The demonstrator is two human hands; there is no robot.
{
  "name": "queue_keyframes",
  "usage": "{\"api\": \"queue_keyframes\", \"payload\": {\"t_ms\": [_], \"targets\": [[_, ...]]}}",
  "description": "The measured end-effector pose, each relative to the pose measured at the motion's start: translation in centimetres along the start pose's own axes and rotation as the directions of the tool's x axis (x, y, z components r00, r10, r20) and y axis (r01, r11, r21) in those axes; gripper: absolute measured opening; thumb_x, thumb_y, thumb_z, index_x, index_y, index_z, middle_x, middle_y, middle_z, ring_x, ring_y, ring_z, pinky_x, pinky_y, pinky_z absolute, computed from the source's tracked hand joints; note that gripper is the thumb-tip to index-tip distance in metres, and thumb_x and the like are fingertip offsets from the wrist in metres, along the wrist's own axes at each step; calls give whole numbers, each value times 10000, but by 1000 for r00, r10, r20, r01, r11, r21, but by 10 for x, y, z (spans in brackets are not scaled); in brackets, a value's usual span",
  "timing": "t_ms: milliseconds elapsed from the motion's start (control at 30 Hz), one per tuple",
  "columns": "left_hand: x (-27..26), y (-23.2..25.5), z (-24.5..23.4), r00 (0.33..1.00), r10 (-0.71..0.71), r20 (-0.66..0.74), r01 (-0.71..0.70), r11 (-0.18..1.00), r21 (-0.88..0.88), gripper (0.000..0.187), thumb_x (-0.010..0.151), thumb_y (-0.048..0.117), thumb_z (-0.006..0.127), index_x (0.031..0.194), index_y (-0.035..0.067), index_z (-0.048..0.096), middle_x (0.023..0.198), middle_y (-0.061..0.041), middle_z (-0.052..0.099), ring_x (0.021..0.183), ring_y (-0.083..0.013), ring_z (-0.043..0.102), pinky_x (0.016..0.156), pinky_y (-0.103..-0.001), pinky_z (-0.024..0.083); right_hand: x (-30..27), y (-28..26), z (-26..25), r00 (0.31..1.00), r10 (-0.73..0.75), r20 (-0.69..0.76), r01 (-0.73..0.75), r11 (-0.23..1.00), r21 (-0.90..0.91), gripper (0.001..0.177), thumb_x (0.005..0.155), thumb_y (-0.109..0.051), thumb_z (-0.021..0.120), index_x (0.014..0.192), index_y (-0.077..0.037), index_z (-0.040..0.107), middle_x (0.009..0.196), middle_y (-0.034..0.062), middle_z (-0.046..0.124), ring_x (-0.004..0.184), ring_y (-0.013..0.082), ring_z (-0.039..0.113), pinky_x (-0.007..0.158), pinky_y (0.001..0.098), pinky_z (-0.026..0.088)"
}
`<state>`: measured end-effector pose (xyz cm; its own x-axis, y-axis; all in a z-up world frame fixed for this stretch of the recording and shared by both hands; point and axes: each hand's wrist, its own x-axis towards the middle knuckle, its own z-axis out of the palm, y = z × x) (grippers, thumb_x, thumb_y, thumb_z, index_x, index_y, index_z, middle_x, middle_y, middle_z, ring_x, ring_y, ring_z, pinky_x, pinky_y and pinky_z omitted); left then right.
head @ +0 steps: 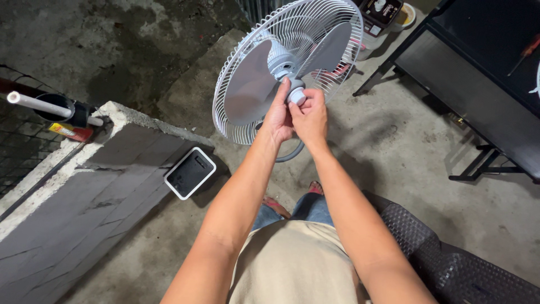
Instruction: The person disassembles a standing electric fan by removing the front grille, unscrewing the central cap, detaching the fan blades, and removing the rear grille. They then use a screwdriver to loosen a screw on the motor housing.
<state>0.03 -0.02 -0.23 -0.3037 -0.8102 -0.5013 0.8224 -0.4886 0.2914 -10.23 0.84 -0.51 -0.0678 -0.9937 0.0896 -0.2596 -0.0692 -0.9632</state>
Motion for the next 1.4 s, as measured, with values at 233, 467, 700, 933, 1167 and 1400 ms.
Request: {"api": "queue_keyframes", "payload": {"t_ms": [233,467,700,933,1167,1400], "targets": [[5,-1,-7,996,20,-90,-14,998,68,627,804,733,713,871,113,651,687,-26,616,485,-153,542,441,-312,444,8,-1,-5,950,296,101,-308,941,141,367,956,-329,675,913,35,667,683,93,707,483,151,641,408,288,493],[-2,-1,-4,1000,-13,12,12,996,86,664,745,780,704,757,129,573,563,12,478,366,-145,414,331,-306,332,14,-1,-10,856,449,255,-505,831,232,587,1032,-511,482,856,23,650,604,113,653,392,151,567,347,276,421],[19,-3,-22,999,30,-11,-30,998,59,627,892,739,700,903,114,651,715,-9,603,591,-146,588,538,-295,493,8,3,-2,958,267,107,-288,890,355,386,923,-262,695,1176,-32,516,797,115,722,613,132,662,487,272,525],[4,-2,-6,1000,6,1,-6,999,47,637,824,698,644,933,72,682,836,-124,728,740,-248,713,710,-387,610,-2,7,0,997,-70,-21,70,997,13,360,882,-187,760,1130,27,612,866,94,748,743,153,745,660,264,574],[7,-3,-11,998,15,-64,-11,998,54,625,818,740,709,825,120,632,665,3,563,466,-123,487,372,-276,371,11,4,-10,878,427,217,-468,860,203,451,1009,-418,585,908,7,698,658,95,686,451,138,608,408,269,454],[7,-1,-8,993,26,-111,-17,996,87,635,803,735,709,864,109,622,709,-11,574,513,-123,528,415,-268,400,9,-4,-7,914,396,86,-405,897,179,486,1013,-459,532,982,15,633,662,99,689,445,140,611,390,275,475]]}}
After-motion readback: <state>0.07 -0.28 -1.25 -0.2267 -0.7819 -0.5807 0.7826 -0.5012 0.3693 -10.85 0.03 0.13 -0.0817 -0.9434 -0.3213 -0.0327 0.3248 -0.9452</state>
